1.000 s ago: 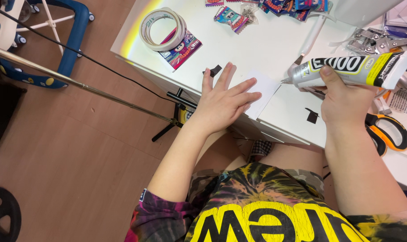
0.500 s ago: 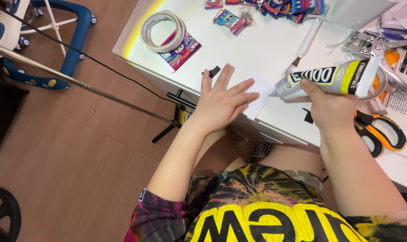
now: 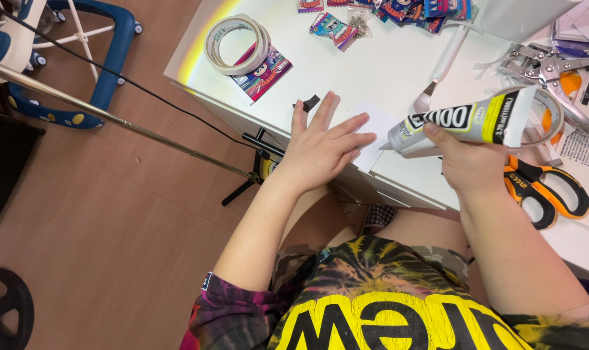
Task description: The person cuts a small black piece of material with scissors, applies glue to a white card, and attaches the black piece. They then use clear tape to secure the piece and trim the excess tape. Finally, they fold a small printed packet and seal it with tape.
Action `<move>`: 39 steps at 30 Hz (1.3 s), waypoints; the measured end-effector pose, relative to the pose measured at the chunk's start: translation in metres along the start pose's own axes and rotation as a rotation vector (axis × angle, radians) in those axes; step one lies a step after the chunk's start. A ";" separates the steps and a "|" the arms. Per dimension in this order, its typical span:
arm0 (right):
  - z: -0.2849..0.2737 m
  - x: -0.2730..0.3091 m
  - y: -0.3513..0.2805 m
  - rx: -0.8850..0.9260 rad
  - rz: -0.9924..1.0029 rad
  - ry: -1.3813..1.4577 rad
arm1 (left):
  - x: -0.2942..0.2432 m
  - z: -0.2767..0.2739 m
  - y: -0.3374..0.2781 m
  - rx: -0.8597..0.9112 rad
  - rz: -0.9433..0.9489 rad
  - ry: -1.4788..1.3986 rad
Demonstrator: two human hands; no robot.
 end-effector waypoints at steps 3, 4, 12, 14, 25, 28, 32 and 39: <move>0.000 -0.008 -0.003 0.091 -0.075 -0.018 | 0.000 -0.001 0.000 0.022 0.004 -0.014; -0.002 -0.014 -0.004 0.090 -0.075 -0.019 | 0.000 -0.001 0.001 0.021 0.005 -0.014; -0.005 -0.019 -0.001 0.020 0.011 0.034 | -0.001 -0.002 0.000 -0.020 0.008 -0.004; -0.003 -0.018 -0.003 0.133 -0.050 -0.036 | -0.002 -0.004 0.000 0.004 0.010 0.001; -0.006 -0.015 0.013 0.031 -0.037 0.056 | -0.002 -0.003 -0.001 -0.027 0.016 0.025; -0.009 -0.013 0.016 -0.010 -0.084 0.128 | -0.002 -0.002 0.000 -0.026 0.015 0.034; -0.009 -0.005 0.016 0.009 -0.145 0.078 | -0.002 -0.002 0.000 -0.032 0.011 0.035; -0.005 0.014 0.016 -0.041 -0.036 0.250 | -0.001 -0.003 0.003 0.028 -0.018 -0.015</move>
Point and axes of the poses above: each hand's wrist, its own y-axis towards the middle knuckle, its own z-axis out of the palm, x = y × z, the point moved 7 cm from there along y, towards the middle knuckle, and after that the axes turned 3 degrees about z, right-handed, at the moved point
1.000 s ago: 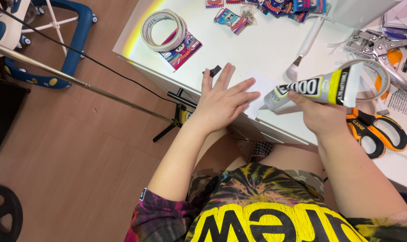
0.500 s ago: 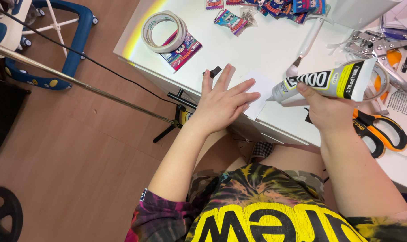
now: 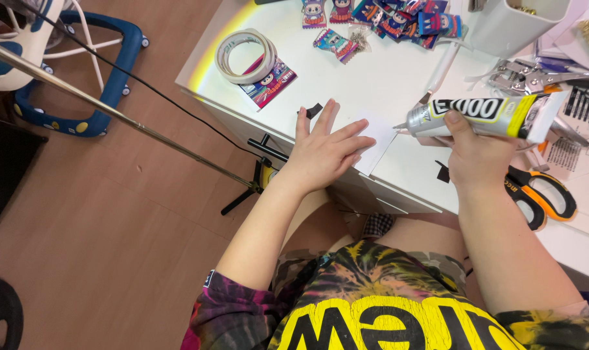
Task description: The person cuts a small black piece of material with scissors, applies glue to a white card, and attaches the black piece. They then use clear tape to secure the piece and trim the excess tape. Finally, they fold a small printed packet and seal it with tape.
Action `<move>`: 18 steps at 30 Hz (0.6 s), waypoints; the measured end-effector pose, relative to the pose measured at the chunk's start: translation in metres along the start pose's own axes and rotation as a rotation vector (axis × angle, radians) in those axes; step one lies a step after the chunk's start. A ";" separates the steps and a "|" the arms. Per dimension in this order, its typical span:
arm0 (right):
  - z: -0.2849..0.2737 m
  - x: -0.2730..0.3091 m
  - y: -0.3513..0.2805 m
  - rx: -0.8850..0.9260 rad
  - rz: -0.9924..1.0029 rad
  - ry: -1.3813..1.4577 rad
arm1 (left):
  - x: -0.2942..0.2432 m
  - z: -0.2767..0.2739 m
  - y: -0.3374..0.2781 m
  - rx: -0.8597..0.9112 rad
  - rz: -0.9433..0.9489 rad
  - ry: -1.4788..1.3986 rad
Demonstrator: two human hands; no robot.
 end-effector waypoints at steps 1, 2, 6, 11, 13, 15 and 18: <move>0.003 0.007 0.001 0.001 -0.008 0.002 | -0.001 -0.002 0.001 -0.007 0.003 0.004; 0.003 0.004 0.003 -0.056 0.122 0.112 | 0.000 -0.003 0.002 0.011 -0.012 -0.011; -0.002 -0.005 0.006 -0.146 0.370 0.373 | -0.001 -0.006 0.009 -0.035 -0.018 -0.032; 0.000 -0.012 0.009 -0.055 0.507 0.452 | -0.014 -0.032 0.017 -0.040 -0.072 -0.075; -0.001 -0.018 0.013 -0.014 0.502 0.454 | -0.020 -0.040 0.020 -0.066 -0.125 -0.116; 0.006 -0.013 0.012 0.008 0.512 0.507 | -0.026 -0.036 0.025 -0.067 -0.127 -0.479; 0.003 -0.003 0.013 -0.008 0.482 0.557 | -0.044 -0.039 0.028 -0.065 -0.125 -0.941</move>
Point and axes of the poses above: each hand's wrist, its own y-axis towards the middle knuckle, its own z-axis out of the palm, x = y × z, the point moved 7 cm from there along y, towards the middle knuckle, and after that the axes turned 3 degrees about z, right-handed, at the moved point
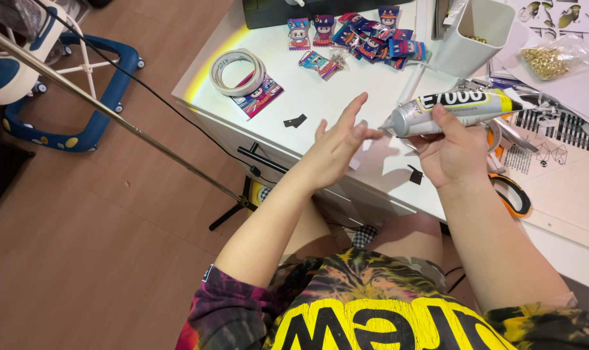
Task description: The person cuts a small black piece of material with scissors, applies glue to a white card, and attaches the black piece. They then use clear tape to secure the piece and trim the excess tape. Finally, they fold a small printed packet and seal it with tape.
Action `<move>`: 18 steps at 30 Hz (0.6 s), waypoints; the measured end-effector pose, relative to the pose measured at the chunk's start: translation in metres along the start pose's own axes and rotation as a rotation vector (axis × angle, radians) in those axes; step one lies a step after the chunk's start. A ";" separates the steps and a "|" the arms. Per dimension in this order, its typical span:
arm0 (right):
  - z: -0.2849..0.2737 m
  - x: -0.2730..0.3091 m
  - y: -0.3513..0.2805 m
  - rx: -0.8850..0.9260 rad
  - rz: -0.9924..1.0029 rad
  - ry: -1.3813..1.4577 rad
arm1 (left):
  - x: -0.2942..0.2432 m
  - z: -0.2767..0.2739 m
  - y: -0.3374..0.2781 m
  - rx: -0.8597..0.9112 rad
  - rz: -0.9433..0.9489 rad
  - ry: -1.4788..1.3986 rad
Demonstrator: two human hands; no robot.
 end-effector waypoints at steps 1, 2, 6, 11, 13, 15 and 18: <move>0.009 0.007 -0.008 0.000 0.000 0.001 | -0.010 -0.004 -0.001 0.001 0.000 0.001; 0.014 0.016 -0.016 -0.060 -0.039 -0.021 | -0.016 -0.007 -0.002 0.005 -0.076 -0.129; 0.007 0.052 -0.027 -0.229 -0.094 0.024 | -0.057 -0.044 -0.033 -0.032 0.086 -0.461; -0.048 0.113 -0.019 -0.248 -0.188 -0.199 | -0.089 -0.150 -0.162 -0.512 0.529 -0.548; -0.071 0.137 -0.018 -0.258 -0.207 -0.319 | -0.057 -0.182 -0.238 -0.695 0.599 -0.504; -0.078 0.155 -0.014 -0.117 -0.189 -0.910 | 0.003 -0.211 -0.328 -0.986 0.533 -0.547; -0.092 0.157 -0.019 -0.069 -0.103 -1.233 | -0.014 -0.196 -0.354 -1.293 0.255 -0.292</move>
Point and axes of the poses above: each hand's wrist, its own y-axis towards the middle knuckle, its own z-axis out of the palm, x = y × z, the point moved 7 cm from there along y, towards the middle knuckle, and after that the axes turned 3 degrees about z, right-handed, at the moved point
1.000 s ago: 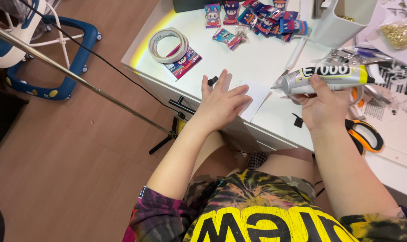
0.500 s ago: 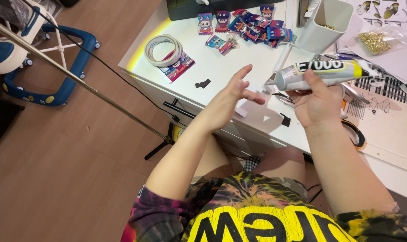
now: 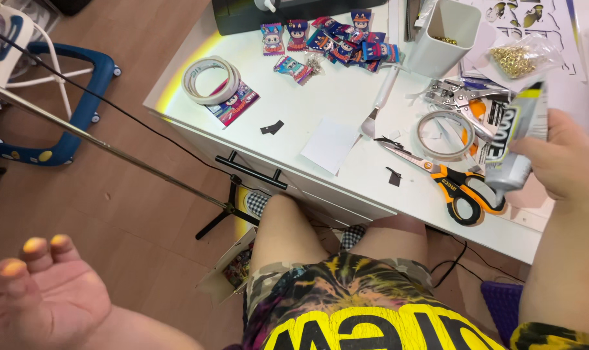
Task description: The person cuts a small black piece of material with scissors, applies glue to a white card, and attaches the black piece. They then use clear tape to secure the piece and trim the excess tape. Finally, they fold a small printed packet and seal it with tape.
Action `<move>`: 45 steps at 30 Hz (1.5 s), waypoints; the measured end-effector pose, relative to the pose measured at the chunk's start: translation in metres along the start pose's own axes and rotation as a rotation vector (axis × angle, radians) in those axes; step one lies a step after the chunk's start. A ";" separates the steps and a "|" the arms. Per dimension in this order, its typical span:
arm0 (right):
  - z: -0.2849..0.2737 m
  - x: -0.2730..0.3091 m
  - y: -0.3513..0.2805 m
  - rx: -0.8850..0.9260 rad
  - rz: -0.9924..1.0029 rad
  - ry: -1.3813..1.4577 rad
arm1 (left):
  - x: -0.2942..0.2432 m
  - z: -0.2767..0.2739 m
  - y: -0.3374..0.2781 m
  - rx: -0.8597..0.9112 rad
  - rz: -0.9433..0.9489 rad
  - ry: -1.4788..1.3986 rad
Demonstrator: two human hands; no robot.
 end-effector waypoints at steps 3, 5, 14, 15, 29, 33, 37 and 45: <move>-0.003 0.029 -0.020 0.005 0.203 -0.604 | 0.002 0.004 -0.016 -0.126 0.014 0.113; 0.004 0.039 -0.020 0.023 0.206 -0.668 | 0.012 0.016 -0.019 -0.108 0.087 0.212; 0.031 0.078 -0.042 -0.033 0.351 -0.629 | 0.018 0.095 -0.034 0.160 0.248 0.434; 0.034 0.086 -0.051 -0.042 0.401 -0.552 | 0.018 0.103 -0.035 0.217 0.289 0.454; 0.040 0.053 -0.046 -0.414 -0.723 -0.814 | 0.033 0.143 -0.046 0.366 0.312 0.675; 0.083 0.075 -0.072 -0.256 -0.803 -0.671 | 0.052 0.161 -0.051 0.438 0.310 0.755; 0.115 0.071 -0.052 -0.211 -0.564 -0.873 | 0.070 0.164 -0.052 0.430 0.330 0.886; 0.163 0.058 -0.009 -0.128 -0.418 -1.144 | 0.069 0.146 -0.037 0.306 0.164 0.779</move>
Point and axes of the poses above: each hand's wrist, its own y-axis towards the middle knuckle, its own z-axis out of the palm, x = y × z, the point moved 7 cm from there along y, towards the middle knuckle, and after that the axes turned 3 degrees about z, right-handed, at the moved point
